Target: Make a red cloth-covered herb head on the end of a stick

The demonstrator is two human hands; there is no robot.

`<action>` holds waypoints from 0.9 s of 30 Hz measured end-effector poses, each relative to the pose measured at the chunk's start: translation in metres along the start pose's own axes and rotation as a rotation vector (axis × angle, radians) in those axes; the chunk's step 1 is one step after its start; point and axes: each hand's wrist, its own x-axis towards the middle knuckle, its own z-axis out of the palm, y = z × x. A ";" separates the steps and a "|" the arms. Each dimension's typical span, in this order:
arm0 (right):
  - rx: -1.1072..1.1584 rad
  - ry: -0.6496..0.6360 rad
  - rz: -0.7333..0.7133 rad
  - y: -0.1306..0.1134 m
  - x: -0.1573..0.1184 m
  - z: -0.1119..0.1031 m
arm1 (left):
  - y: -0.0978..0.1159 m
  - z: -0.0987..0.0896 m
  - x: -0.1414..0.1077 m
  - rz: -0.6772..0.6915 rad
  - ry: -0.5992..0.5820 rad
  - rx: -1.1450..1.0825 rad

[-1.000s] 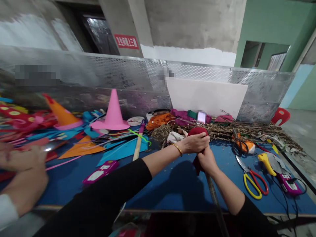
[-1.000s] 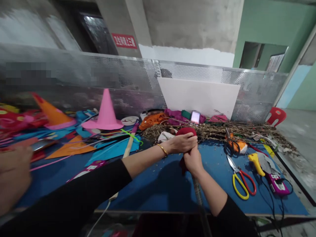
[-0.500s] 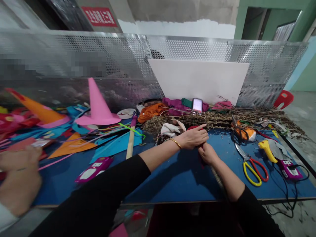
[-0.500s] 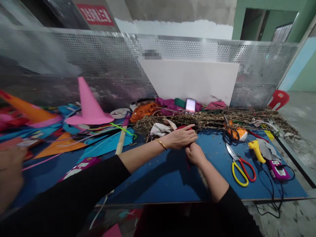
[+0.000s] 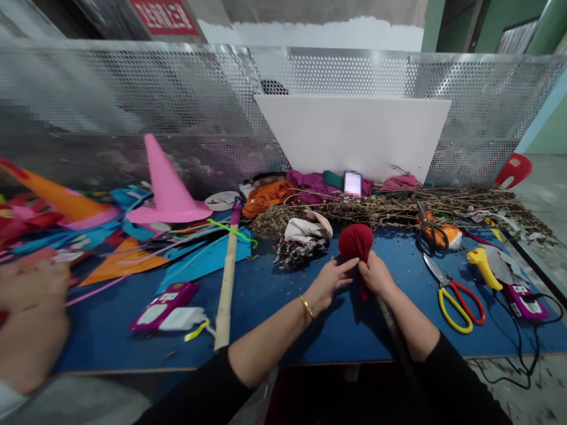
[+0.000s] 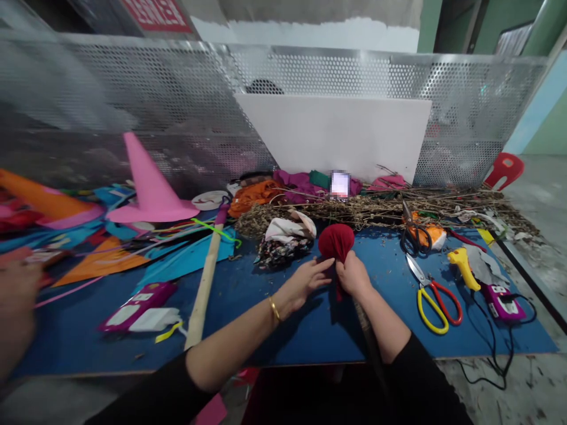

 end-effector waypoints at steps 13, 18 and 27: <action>-0.348 -0.006 0.102 -0.032 -0.016 0.004 | 0.014 0.047 0.040 -0.594 -0.245 -0.475; -0.395 0.010 0.107 -0.031 -0.025 0.006 | 0.011 0.048 0.033 -0.568 -0.186 -0.535; -0.121 -0.030 -0.002 -0.018 -0.089 0.025 | 0.062 0.018 0.008 -0.303 -0.118 -0.646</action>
